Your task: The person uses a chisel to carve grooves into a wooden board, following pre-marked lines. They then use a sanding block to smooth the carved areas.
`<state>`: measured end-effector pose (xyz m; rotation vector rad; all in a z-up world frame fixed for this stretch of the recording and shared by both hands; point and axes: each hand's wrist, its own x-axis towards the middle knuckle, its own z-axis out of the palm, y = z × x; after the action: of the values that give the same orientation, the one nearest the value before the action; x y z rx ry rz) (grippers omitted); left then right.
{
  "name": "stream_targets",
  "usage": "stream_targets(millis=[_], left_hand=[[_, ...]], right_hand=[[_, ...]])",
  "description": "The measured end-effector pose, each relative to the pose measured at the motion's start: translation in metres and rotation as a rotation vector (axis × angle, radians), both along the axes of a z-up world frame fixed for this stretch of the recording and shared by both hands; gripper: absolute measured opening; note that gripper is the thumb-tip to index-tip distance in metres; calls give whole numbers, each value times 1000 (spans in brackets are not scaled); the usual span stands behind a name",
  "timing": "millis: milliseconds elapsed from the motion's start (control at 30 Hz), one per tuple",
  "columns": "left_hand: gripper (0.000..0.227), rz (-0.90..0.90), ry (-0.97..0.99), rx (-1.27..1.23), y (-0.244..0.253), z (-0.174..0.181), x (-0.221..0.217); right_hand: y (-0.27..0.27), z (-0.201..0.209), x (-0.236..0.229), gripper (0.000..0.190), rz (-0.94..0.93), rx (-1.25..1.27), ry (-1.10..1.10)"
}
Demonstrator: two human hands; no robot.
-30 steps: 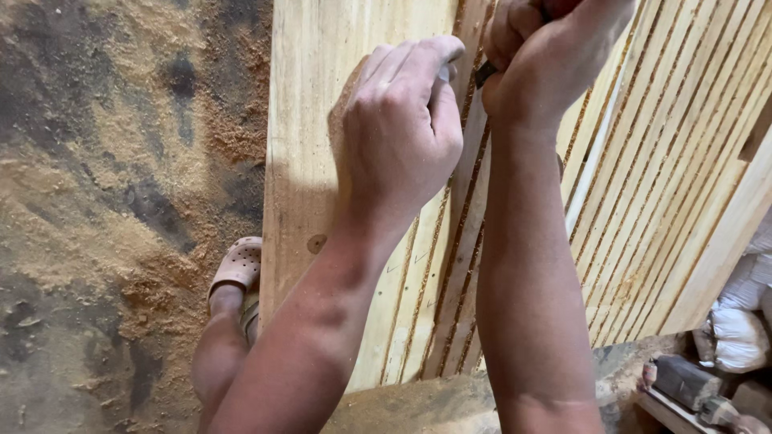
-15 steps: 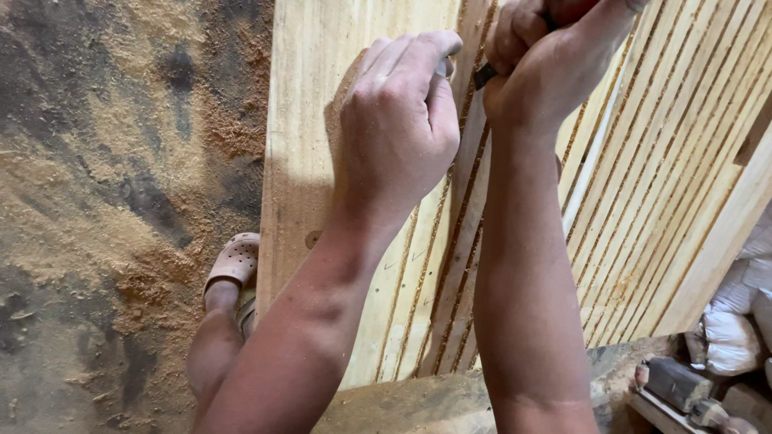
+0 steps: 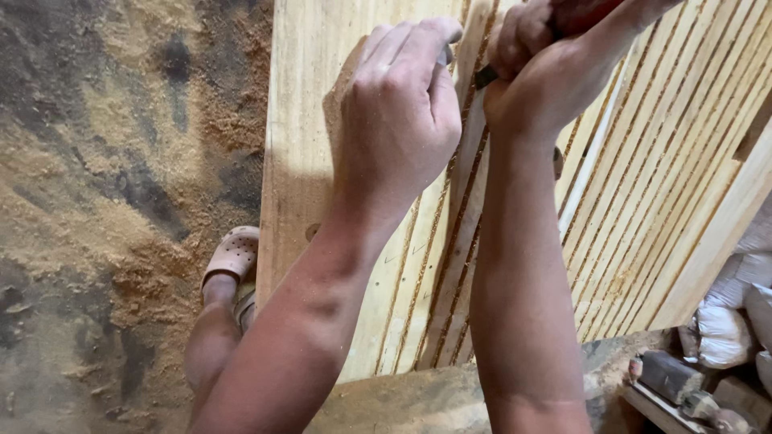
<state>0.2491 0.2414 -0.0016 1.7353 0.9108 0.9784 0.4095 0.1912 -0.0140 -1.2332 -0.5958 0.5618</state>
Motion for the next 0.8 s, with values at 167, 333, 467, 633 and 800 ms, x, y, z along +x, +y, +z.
stream_targets(millis=[167, 333, 467, 633, 800], left_hand=[[23, 11, 22, 9, -1, 0, -2], [23, 20, 33, 12, -1, 2, -3], [24, 10, 23, -35, 0, 6, -2], [22, 12, 25, -26, 0, 11, -4], [23, 10, 25, -21, 1, 12, -4]], right_hand=[[0, 5, -10, 71, -45, 10, 53], [-1, 10, -17, 72, 5, 36, -16], [-2, 16, -26, 72, -15, 31, 3], [7, 15, -20, 70, -65, 40, 56], [16, -2, 15, 61, -114, 112, 182]])
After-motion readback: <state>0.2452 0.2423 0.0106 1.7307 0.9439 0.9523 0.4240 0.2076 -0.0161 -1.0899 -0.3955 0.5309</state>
